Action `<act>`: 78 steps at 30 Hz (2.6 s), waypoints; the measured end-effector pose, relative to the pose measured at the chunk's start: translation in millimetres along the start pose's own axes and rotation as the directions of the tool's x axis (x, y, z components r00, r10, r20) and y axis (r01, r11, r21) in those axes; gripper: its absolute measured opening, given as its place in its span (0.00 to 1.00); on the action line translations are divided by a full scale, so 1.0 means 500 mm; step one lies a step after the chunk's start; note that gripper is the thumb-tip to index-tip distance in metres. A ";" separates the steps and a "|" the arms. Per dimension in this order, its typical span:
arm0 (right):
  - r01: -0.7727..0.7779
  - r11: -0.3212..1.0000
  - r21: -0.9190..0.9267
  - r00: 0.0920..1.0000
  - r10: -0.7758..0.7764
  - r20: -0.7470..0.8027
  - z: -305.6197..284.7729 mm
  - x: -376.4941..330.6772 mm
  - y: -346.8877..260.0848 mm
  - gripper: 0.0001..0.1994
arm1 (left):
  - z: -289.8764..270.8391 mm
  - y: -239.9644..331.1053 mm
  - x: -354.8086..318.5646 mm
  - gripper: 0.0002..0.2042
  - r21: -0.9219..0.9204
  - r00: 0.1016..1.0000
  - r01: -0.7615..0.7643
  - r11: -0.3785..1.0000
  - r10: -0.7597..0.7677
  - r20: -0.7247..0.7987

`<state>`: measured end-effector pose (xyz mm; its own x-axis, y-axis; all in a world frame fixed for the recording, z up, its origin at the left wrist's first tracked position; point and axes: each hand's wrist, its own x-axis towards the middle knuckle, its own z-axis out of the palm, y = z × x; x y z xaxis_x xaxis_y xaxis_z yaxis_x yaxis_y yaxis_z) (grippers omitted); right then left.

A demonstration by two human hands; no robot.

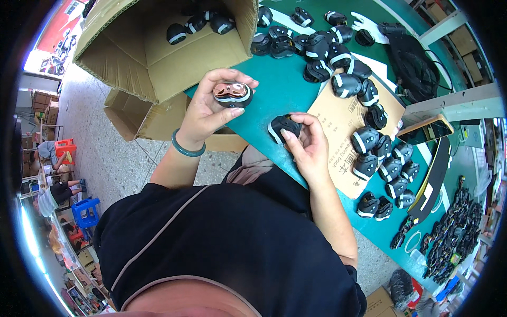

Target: The person picks up small black and white electronic devices from a green table, turns them over to inspect them, and places them into a cardboard box. The person handles the devices one by one, occasionally comparing two units before packing them.

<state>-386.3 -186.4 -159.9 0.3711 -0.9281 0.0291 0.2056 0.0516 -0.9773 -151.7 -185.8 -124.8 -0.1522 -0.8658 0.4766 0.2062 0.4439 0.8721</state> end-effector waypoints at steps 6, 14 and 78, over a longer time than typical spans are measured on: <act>0.037 0.999 0.001 0.999 -0.037 0.014 -0.002 -0.001 0.001 0.16 | 0.004 0.003 -0.001 0.28 0.072 0.997 -0.053 0.996 0.048 0.058; 0.036 0.999 0.011 0.999 -0.036 0.030 -0.002 -0.002 0.003 0.16 | -0.010 0.000 0.009 0.30 -0.017 0.991 0.083 0.996 -0.084 -0.103; 0.506 0.672 -0.540 0.858 -0.453 0.240 0.056 0.065 -0.063 0.33 | 0.037 -0.026 -0.015 0.23 -0.454 0.851 0.507 0.732 -0.509 0.131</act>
<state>-355.3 -208.1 -122.6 0.4431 -0.7315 0.5183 -0.1630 -0.6342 -0.7558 -170.9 -180.7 -137.9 -0.3607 -0.9324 -0.0233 0.5130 -0.2192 0.8299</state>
